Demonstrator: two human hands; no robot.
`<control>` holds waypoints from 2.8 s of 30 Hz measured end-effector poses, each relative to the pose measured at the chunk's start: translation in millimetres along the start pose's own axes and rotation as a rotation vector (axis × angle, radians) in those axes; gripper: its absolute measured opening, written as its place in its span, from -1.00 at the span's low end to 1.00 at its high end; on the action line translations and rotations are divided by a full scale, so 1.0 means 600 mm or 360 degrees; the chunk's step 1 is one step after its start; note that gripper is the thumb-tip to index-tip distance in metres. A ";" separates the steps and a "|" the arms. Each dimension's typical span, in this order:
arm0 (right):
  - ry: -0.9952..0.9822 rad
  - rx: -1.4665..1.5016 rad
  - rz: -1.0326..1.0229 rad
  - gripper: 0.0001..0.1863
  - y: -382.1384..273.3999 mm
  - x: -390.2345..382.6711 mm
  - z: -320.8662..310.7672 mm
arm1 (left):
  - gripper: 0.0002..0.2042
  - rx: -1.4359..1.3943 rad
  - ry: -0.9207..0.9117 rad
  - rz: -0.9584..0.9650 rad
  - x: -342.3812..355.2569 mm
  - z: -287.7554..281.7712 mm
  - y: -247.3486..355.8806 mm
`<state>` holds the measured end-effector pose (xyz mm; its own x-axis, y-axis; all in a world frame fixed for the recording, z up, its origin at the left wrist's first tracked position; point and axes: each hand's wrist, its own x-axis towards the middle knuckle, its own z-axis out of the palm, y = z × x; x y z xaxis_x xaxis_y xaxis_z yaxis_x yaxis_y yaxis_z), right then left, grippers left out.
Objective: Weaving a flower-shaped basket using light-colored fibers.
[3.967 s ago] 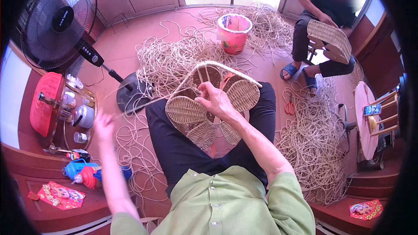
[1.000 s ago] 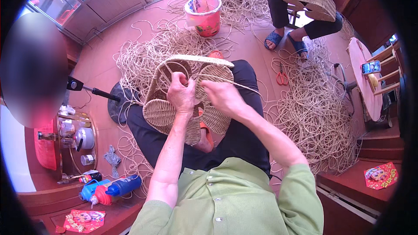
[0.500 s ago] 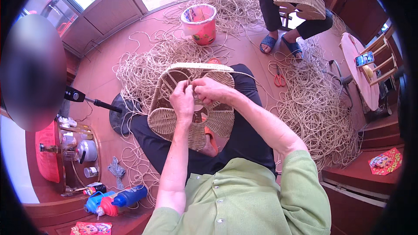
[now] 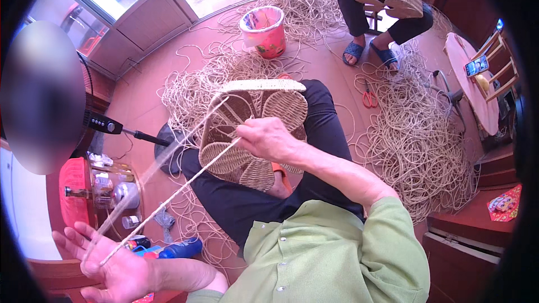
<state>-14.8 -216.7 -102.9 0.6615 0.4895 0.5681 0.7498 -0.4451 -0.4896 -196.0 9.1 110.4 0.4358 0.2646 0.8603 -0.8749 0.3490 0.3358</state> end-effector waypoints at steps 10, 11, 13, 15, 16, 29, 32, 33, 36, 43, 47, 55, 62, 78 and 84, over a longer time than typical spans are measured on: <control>0.1424 0.1506 0.1322 -0.53 0.187 -0.251 -0.426 | -0.83 0.1867 -0.0039 -0.0646 -0.102 -0.058 -0.309; 0.1430 0.1495 0.1324 -0.53 0.173 -0.262 -0.431 | -0.86 0.1741 -0.0081 -0.1121 -0.124 -0.044 -0.344; 0.1490 0.1837 0.1236 -0.52 0.152 -0.262 -0.439 | -0.82 0.1773 -0.0399 -0.1320 -0.188 -0.088 -0.422; 0.1382 0.1989 0.1092 -0.51 0.139 -0.241 -0.452 | -0.81 0.2023 -0.0581 -0.0942 -0.212 -0.087 -0.467; 0.1462 0.1995 0.1080 -0.50 0.125 -0.216 -0.451 | -0.82 0.2153 -0.0599 -0.0869 -0.219 -0.090 -0.478; 0.1715 0.1716 0.1270 -0.64 0.179 -0.257 -0.405 | -0.88 0.2118 -0.0598 -0.0938 -0.253 -0.083 -0.493; 0.1167 0.1401 0.1245 -0.71 0.124 -0.232 -0.360 | -0.82 0.2393 -0.0708 -0.0963 -0.247 -0.093 -0.508; 0.0985 0.1510 0.1088 -0.72 0.098 -0.227 -0.386 | -0.82 0.2405 -0.0663 -0.0981 -0.247 -0.103 -0.505; 0.0624 0.1154 0.0947 -0.75 0.009 -0.238 -0.476 | -0.83 0.2264 -0.0599 -0.1065 -0.252 -0.123 -0.503; 0.0376 0.0000 0.0130 -0.62 -0.111 -0.297 -0.486 | -0.79 0.2176 -0.0709 -0.1089 -0.238 -0.119 -0.510; 0.0950 0.1484 0.0111 -0.54 -0.149 -0.255 -0.497 | -0.79 0.2148 -0.0655 -0.1119 -0.234 -0.112 -0.499; 0.0105 -0.1277 0.1659 -0.67 0.080 -0.353 -0.707 | -0.87 0.2466 -0.0378 -0.1140 -0.240 -0.081 -0.527; -0.0387 0.0760 0.1301 -0.44 0.040 -0.079 -0.134 | -0.90 0.2508 -0.0219 -0.0524 -0.280 -0.084 -0.542; -0.0882 0.1348 0.1121 -0.29 0.113 0.015 -0.017 | -0.83 0.2095 -0.0321 -0.1828 -0.195 -0.086 -0.514; -0.0722 0.0702 0.1303 -0.66 0.084 -0.039 -0.127 | -0.82 -0.0336 0.0490 -0.2205 -0.199 -0.134 -0.417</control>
<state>6.3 -308.0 -90.5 0.8454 0.4377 -0.3061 -0.0544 -0.4995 -0.8646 -12.2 -37.6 -107.2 0.9469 -0.2223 -0.2321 0.3205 0.5991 0.7337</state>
